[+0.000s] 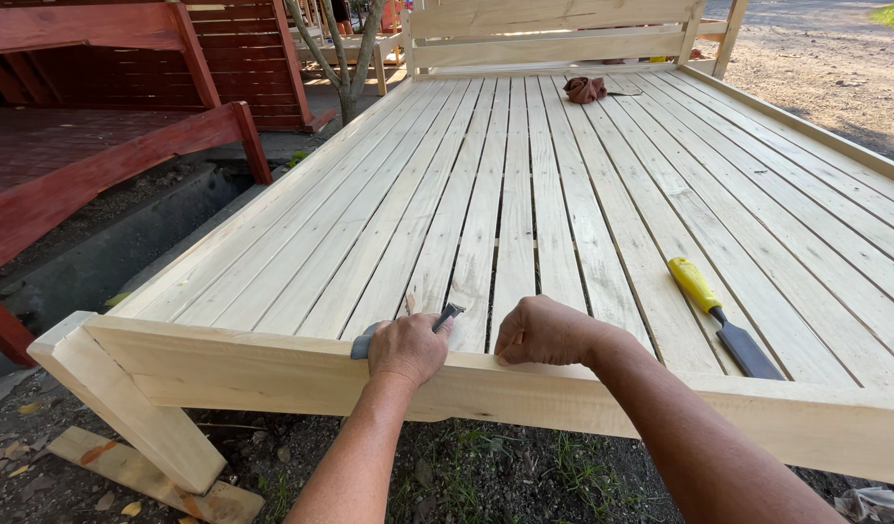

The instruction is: The person sands a wooden bed frame outdoors using sheets of sandpaper held by hand. They work along the side rails, corners, and legs of the frame, repositioning around the furniture and folding or repositioning the sandpaper as they smooth the wood surfaces.

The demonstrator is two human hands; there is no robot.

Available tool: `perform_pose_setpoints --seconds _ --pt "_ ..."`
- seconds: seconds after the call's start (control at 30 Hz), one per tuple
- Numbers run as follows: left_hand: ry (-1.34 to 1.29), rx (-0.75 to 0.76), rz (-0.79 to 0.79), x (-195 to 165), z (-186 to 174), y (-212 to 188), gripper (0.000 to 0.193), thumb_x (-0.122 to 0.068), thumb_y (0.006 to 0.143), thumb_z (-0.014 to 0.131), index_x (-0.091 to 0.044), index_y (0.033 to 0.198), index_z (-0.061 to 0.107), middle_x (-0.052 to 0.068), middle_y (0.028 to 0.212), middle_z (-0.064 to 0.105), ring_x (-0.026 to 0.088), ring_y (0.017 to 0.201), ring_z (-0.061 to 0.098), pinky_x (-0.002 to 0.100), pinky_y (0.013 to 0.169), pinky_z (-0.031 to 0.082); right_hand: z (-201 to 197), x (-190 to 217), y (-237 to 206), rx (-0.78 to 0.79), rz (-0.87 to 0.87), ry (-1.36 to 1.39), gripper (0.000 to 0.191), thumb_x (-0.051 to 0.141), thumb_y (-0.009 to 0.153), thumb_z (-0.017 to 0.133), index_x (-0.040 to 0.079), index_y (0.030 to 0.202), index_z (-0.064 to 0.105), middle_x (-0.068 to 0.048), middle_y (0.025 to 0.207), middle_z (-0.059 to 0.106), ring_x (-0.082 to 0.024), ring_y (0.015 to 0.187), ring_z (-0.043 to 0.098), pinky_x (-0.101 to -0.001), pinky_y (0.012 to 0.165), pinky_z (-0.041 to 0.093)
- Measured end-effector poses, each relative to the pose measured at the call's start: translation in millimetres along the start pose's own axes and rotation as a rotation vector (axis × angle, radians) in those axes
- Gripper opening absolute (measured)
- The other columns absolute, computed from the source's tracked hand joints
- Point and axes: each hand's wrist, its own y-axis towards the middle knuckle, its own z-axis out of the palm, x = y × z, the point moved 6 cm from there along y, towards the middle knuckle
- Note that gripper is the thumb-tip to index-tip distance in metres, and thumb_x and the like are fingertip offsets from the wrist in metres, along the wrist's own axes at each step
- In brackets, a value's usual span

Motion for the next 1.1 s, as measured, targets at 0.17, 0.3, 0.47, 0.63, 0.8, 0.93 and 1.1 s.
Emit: perform_pose_setpoints --seconds 0.17,0.3,0.47,0.63,0.8,0.93,1.1 --pt "-0.014 -0.025 0.002 0.7 0.3 1.1 0.041 -0.051 0.101 0.046 -0.028 0.117 0.076 0.01 0.102 0.077 0.029 0.104 0.07 0.044 0.102 0.046 -3.5 14.4 5.5 -0.037 -0.097 -0.095 0.014 0.011 0.08 0.078 0.011 0.094 0.083 -0.005 0.09 0.081 -0.016 0.079 0.076 -0.0329 0.08 0.061" --pt "-0.024 -0.039 0.0 1.6 0.8 1.4 0.041 -0.051 0.1 0.048 -0.027 0.117 0.077 0.01 0.103 0.077 0.029 0.104 0.07 0.044 0.101 0.046 -3.8 8.1 4.9 -0.025 -0.006 -0.06 0.013 0.009 0.083 0.075 0.008 0.094 0.083 -0.007 0.084 0.081 -0.017 0.073 0.074 -0.0346 0.074 0.062" --pt "-0.018 -0.029 -0.012 0.6 0.5 0.0 0.041 -0.051 0.101 0.047 -0.027 0.117 0.077 0.009 0.102 0.077 0.028 0.103 0.07 0.044 0.101 0.047 -3.1 5.7 3.0 0.036 0.06 0.052 0.012 0.015 0.087 0.075 0.012 0.097 0.082 -0.006 0.084 0.081 -0.015 0.07 0.072 -0.0349 0.071 0.062" --pt "-0.005 -0.018 -0.017 -0.4 -1.2 -1.8 0.042 -0.051 0.102 0.045 -0.026 0.117 0.076 0.007 0.1 0.077 0.025 0.101 0.071 0.043 0.101 0.046 -4.8 17.1 7.3 -0.008 -0.029 -0.033 0.013 0.009 0.082 0.077 0.013 0.093 0.083 -0.001 0.087 0.081 -0.01 0.075 0.073 -0.0318 0.074 0.062" --pt "-0.025 -0.022 -0.022 0.2 0.0 -0.9 0.042 -0.051 0.102 0.046 -0.026 0.117 0.076 0.008 0.102 0.077 0.027 0.102 0.07 0.044 0.102 0.046 -5.1 19.4 10.0 -0.009 -0.048 -0.157 0.009 0.008 0.082 0.076 0.01 0.089 0.081 -0.004 0.084 0.081 -0.015 0.074 0.075 -0.033 0.074 0.063" --pt "-0.033 -0.037 -0.015 0.6 0.0 0.5 0.041 -0.05 0.101 0.048 -0.026 0.117 0.077 0.009 0.102 0.077 0.027 0.103 0.07 0.043 0.103 0.045 -5.0 13.7 8.0 0.022 0.01 -0.052 0.006 0.01 0.083 0.077 0.009 0.088 0.08 -0.005 0.081 0.079 -0.015 0.072 0.073 -0.0332 0.072 0.062" --pt "-0.037 -0.035 -0.013 0.7 -3.0 -1.8 0.041 -0.05 0.101 0.047 -0.026 0.114 0.078 0.01 0.103 0.077 0.029 0.105 0.07 0.045 0.102 0.046 -2.1 7.9 11.9 -0.005 0.057 -0.035 0.007 0.01 0.08 0.079 0.007 0.085 0.08 -0.006 0.076 0.077 -0.015 0.066 0.07 -0.0347 0.066 0.061"
